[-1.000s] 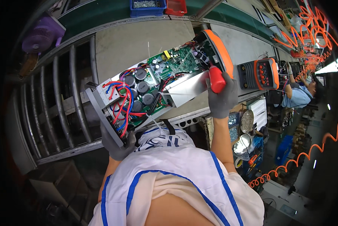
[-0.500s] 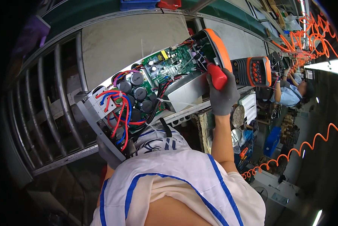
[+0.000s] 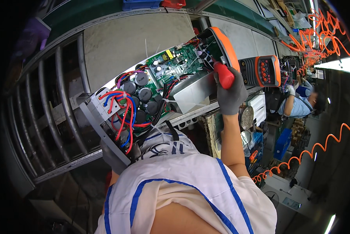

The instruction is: The person assembles an electronic device on a factory assembly line. They use a power drill to secure screws into the device's casing, connect internal wires, and attach a metal bracket to the unit. The person also uses a red air blower to clean the interior of the device.

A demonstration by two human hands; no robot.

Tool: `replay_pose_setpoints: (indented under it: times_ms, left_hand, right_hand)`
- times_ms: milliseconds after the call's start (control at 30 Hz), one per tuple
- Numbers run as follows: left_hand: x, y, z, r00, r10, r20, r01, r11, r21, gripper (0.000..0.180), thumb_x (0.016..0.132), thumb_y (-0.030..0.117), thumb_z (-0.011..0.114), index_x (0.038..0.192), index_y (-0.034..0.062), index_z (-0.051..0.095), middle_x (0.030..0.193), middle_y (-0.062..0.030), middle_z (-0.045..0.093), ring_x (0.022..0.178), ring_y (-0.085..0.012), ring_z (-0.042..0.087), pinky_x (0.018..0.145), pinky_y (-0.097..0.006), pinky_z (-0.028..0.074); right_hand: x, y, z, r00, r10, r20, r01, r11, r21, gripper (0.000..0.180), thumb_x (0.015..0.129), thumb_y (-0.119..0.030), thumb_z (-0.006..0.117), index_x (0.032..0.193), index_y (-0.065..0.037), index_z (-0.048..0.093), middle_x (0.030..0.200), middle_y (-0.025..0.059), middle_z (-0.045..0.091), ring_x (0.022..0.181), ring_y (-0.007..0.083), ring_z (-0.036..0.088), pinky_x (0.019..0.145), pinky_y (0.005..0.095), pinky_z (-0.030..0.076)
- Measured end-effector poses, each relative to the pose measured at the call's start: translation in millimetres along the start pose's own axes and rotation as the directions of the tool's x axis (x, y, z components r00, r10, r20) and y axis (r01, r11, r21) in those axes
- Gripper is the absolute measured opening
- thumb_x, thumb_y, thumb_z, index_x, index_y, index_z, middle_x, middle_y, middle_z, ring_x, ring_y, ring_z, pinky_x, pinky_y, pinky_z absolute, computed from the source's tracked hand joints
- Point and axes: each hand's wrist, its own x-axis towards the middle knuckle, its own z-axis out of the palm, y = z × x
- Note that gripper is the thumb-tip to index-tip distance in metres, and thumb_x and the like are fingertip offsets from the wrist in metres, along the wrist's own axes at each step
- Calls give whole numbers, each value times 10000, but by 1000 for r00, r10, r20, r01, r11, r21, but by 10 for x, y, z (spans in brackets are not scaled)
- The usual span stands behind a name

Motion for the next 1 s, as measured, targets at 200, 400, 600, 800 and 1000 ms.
replay_pose_setpoints:
  times_ms: [200,400,600,800,1000]
  left_hand:
    - [15,-49,0,1000,-16,22,15,1000,23,753,710,219,744,1306,-29,356,1119,-144,523,960,-197,583,783,-307,511]
    - [-60,344,185,894,418,160,-434,720,542,792,689,289,754,1299,-47,377,1145,-186,507,989,-290,577,809,-358,499]
    - [1,527,373,590,782,201,-704,376,603,724,690,299,738,1253,-48,445,949,-181,613,807,-297,660,673,-373,540]
    - [-4,447,292,609,742,279,-710,354,609,813,718,366,703,1327,-55,367,1197,-235,491,1039,-371,567,853,-418,483]
    - [-26,507,318,671,692,266,-677,425,600,809,698,274,704,1335,-76,349,1219,-252,483,1065,-378,564,879,-413,480]
  right_hand:
    - [31,-26,-28,1000,30,-3,-30,999,40,427,667,-269,831,986,-81,617,841,127,661,724,302,660,643,349,513]
    - [15,-52,-9,999,32,-22,-32,999,20,420,669,-257,831,983,-80,617,836,122,660,725,300,660,643,341,513]
    - [-56,52,69,997,18,-73,-14,998,54,462,613,-259,849,978,-105,611,823,115,652,706,299,648,618,351,513]
    - [0,27,52,995,-27,-95,30,999,36,445,614,-263,848,958,-105,614,784,118,651,690,296,647,609,347,512]
    - [-40,13,-6,996,23,-81,-24,1000,-7,423,636,-263,834,961,-108,611,807,105,658,686,291,648,598,348,511]
